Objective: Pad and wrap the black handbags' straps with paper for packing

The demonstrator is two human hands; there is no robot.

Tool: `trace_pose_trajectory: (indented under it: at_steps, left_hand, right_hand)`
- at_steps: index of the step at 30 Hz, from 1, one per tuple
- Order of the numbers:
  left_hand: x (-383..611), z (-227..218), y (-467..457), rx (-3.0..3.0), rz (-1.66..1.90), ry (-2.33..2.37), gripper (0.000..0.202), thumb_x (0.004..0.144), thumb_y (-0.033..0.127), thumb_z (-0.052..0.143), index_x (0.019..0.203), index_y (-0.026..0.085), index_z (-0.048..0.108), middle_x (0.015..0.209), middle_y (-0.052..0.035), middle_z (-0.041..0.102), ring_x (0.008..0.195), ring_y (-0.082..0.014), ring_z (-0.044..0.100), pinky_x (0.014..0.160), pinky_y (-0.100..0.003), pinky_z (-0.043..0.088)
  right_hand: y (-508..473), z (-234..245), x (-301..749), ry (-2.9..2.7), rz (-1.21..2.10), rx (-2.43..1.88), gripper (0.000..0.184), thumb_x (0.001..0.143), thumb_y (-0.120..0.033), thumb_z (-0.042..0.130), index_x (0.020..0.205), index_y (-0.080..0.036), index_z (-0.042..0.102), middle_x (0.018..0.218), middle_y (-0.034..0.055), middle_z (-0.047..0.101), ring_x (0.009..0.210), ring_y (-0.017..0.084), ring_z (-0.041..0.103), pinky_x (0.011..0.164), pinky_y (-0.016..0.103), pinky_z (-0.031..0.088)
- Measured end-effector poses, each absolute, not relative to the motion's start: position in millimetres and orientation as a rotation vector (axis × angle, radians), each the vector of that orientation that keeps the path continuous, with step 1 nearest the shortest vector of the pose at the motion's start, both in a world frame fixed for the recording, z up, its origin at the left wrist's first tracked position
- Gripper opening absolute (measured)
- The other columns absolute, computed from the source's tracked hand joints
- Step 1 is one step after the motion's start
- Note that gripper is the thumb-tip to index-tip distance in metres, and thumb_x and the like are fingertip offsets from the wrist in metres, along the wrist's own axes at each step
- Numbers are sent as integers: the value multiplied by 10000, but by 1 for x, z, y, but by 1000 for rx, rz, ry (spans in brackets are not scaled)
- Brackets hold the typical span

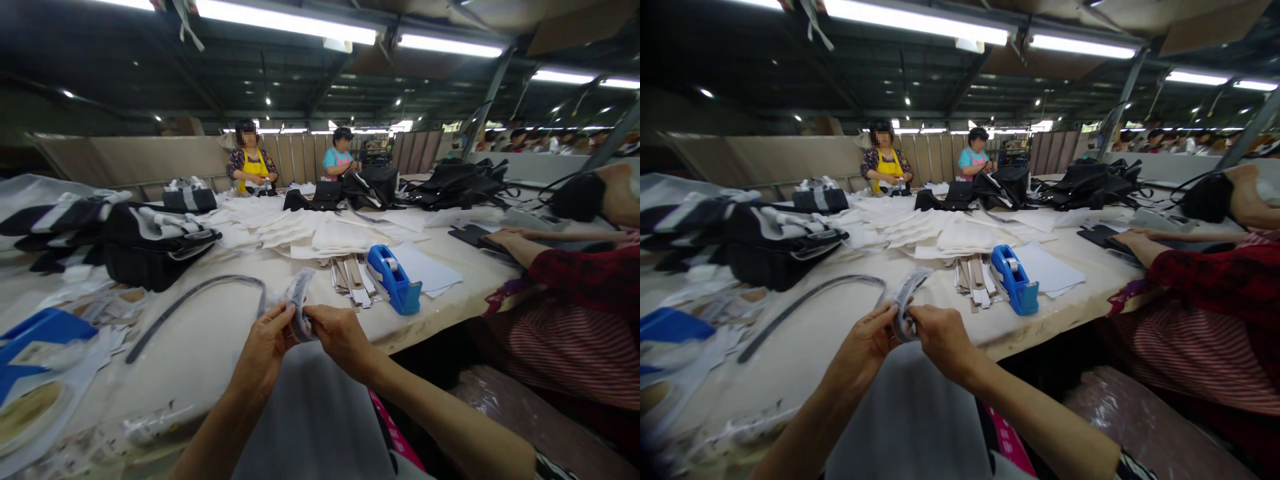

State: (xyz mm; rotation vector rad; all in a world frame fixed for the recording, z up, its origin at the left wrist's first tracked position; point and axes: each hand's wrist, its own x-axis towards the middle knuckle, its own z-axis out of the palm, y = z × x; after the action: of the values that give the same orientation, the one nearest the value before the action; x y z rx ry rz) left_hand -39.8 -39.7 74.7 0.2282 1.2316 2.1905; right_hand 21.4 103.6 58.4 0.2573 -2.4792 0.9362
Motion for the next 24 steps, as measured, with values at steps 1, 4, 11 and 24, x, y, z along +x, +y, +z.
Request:
trace_pose_trajectory:
  at_steps: [1,4,11,24]
  left_hand:
    - [-39,75,-40,222,2185,1221,212,745,249,764,918,138,708,799,-28,700,666,-129,640,642,-240,550]
    - [-37,77,-41,227,2144,1220,261,704,200,786,941,124,709,779,-37,699,650,-124,636,635,-228,540]
    - [-31,71,-38,408,2352,1526,288,724,244,786,983,147,707,863,-25,708,717,-113,617,684,-198,514]
    - [-12,41,-33,568,2211,2140,283,823,278,659,1098,223,694,1074,-15,726,992,-199,658,899,-272,509]
  right_hand:
    - [104,57,21,-2478,876,277,250,919,-84,436,995,-166,659,854,61,675,769,167,618,701,239,412]
    - [104,54,18,-2418,868,303,271,911,-79,422,1031,-163,650,858,64,672,787,175,626,714,250,425]
    - [95,59,23,-2050,1454,-117,128,853,-154,583,973,-184,618,826,3,588,737,137,563,699,241,430]
    - [78,55,25,-1560,2299,-236,193,730,-320,748,637,-163,684,636,-19,458,633,117,365,618,265,309]
